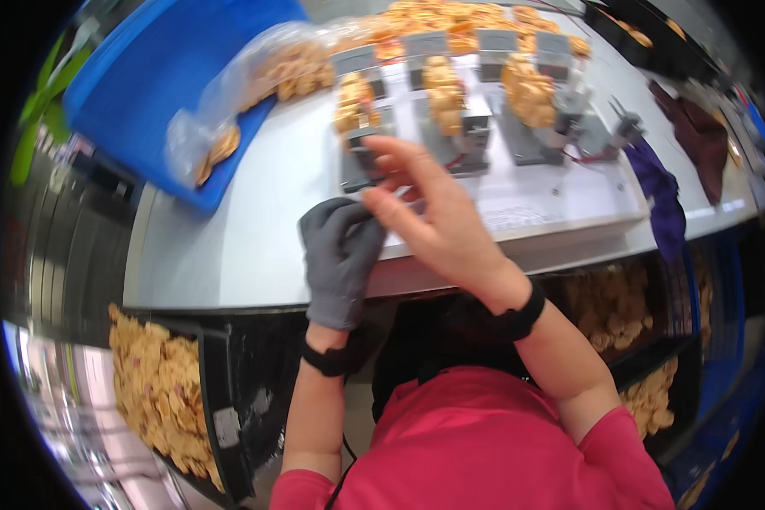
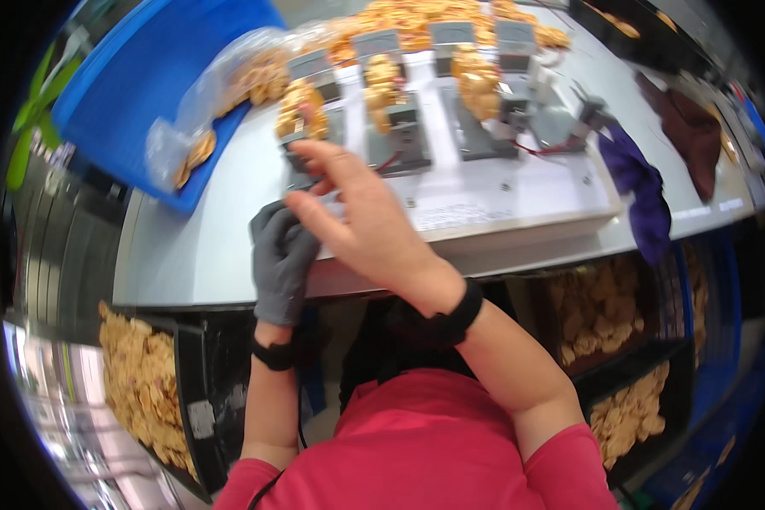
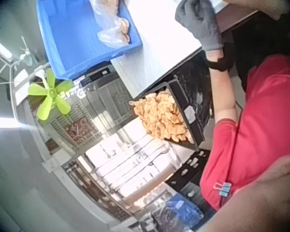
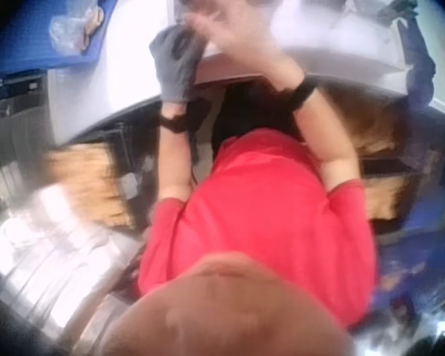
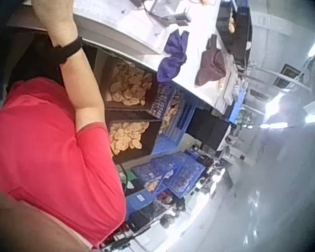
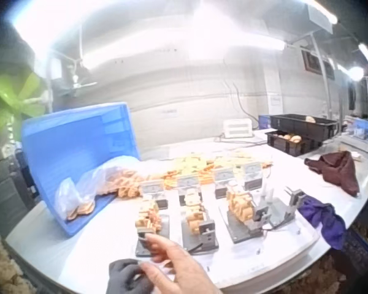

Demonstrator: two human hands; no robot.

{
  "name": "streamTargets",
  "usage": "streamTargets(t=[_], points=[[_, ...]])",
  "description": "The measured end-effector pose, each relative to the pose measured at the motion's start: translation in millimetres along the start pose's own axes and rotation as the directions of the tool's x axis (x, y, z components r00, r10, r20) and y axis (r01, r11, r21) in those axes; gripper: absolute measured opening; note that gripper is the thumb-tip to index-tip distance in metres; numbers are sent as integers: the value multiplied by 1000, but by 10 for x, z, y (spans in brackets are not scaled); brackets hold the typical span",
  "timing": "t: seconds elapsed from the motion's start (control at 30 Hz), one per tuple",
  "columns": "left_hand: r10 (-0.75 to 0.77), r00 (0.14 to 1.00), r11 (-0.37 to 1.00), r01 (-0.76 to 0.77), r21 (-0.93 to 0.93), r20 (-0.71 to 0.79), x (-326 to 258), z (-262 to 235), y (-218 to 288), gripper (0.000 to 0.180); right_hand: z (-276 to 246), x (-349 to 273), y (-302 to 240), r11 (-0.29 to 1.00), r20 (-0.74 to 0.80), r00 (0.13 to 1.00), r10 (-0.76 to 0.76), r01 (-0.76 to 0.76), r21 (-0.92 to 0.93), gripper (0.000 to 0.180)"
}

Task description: The person assembles small beige plastic components by hand on a white workbench. They pick up parts from a blue bin, insert them into metal fixtures, and secure them with screws using a screwdriver. The process is repeated for multiple units throughout the clip.

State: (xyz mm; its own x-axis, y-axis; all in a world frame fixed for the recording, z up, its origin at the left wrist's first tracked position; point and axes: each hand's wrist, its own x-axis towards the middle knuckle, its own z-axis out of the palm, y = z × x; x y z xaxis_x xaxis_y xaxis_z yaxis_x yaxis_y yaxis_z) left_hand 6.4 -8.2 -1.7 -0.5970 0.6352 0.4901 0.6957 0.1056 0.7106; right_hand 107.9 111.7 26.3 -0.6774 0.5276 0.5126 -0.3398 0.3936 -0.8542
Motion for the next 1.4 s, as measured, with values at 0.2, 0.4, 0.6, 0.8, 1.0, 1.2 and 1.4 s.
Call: streamTargets(t=[0.2,0.4,0.6,0.8,1.0,1.2,1.4], points=[[157,985,986,-153,60,-76,31,121,-218,18,43,-25,-36,983,27,988,151,-153,99,44],[19,993,1000,-21,-21,-115,2,214,-76,16,-40,-71,-50,970,-52,988,148,-155,-186,46],[24,989,1000,-22,16,-144,-28,202,-42,15,-86,-83,17,931,-52,985,165,-173,-320,52],[36,994,999,-34,27,-106,43,162,-40,14,120,-8,-98,987,-61,997,52,-61,-152,48],[-5,996,999,7,32,-86,50,125,-21,15,8,42,-17,939,66,998,-25,46,-340,53],[1,997,998,4,59,-76,63,149,-57,15,-26,99,-25,902,159,987,19,52,-429,57],[-2,998,984,12,180,-58,90,92,19,10,-27,69,-23,904,135,990,-30,85,-420,55]])
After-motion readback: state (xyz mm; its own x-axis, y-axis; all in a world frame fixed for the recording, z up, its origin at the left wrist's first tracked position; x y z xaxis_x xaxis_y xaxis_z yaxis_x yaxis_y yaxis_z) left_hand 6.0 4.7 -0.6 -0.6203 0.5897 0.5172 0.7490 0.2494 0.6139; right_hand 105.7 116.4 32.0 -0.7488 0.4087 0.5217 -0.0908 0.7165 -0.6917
